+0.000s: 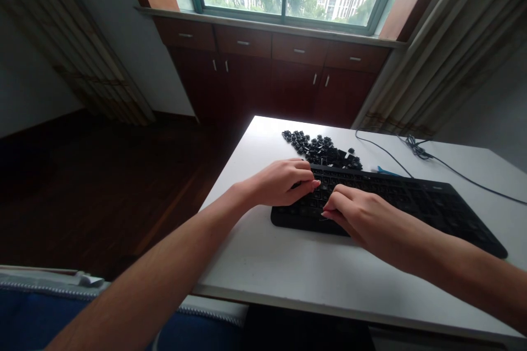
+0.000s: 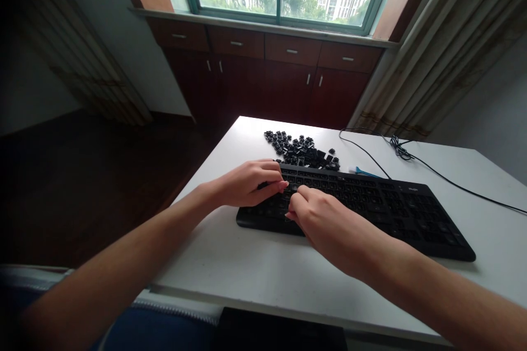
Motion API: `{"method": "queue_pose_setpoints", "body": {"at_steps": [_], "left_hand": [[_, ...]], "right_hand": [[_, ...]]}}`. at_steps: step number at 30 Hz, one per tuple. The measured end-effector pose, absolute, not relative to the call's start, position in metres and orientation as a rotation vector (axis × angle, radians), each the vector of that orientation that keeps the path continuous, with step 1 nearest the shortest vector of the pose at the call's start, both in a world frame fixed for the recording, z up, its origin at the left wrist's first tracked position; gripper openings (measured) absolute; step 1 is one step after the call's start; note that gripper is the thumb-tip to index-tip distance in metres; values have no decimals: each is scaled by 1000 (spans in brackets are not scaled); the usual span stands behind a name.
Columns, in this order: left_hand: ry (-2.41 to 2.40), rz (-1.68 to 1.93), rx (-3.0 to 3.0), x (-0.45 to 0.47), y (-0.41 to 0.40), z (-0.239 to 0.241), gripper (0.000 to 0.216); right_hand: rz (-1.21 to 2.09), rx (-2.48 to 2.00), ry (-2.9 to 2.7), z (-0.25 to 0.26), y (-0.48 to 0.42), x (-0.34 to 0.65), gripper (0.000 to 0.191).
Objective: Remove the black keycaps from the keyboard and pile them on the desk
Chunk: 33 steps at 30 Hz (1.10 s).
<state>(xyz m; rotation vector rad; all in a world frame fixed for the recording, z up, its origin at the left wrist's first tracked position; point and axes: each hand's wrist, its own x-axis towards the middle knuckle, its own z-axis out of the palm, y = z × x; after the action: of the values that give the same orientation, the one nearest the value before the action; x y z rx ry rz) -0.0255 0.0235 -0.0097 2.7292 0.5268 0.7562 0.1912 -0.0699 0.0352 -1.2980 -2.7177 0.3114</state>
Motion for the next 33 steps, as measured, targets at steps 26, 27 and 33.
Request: {"method": "queue_pose_setpoints", "body": {"at_steps": [26, 27, 33], "left_hand": [[554, 731, 2731, -23, 24, -10, 35], [555, 733, 2731, -23, 24, -10, 36], [553, 745, 2724, -23, 23, -10, 35]], "right_hand": [[165, -1288, -2582, 5, -102, 189, 19], [165, -1290, -2579, 5, -103, 189, 20], [-51, -1244, -2651, 7, -109, 180, 21]]}}
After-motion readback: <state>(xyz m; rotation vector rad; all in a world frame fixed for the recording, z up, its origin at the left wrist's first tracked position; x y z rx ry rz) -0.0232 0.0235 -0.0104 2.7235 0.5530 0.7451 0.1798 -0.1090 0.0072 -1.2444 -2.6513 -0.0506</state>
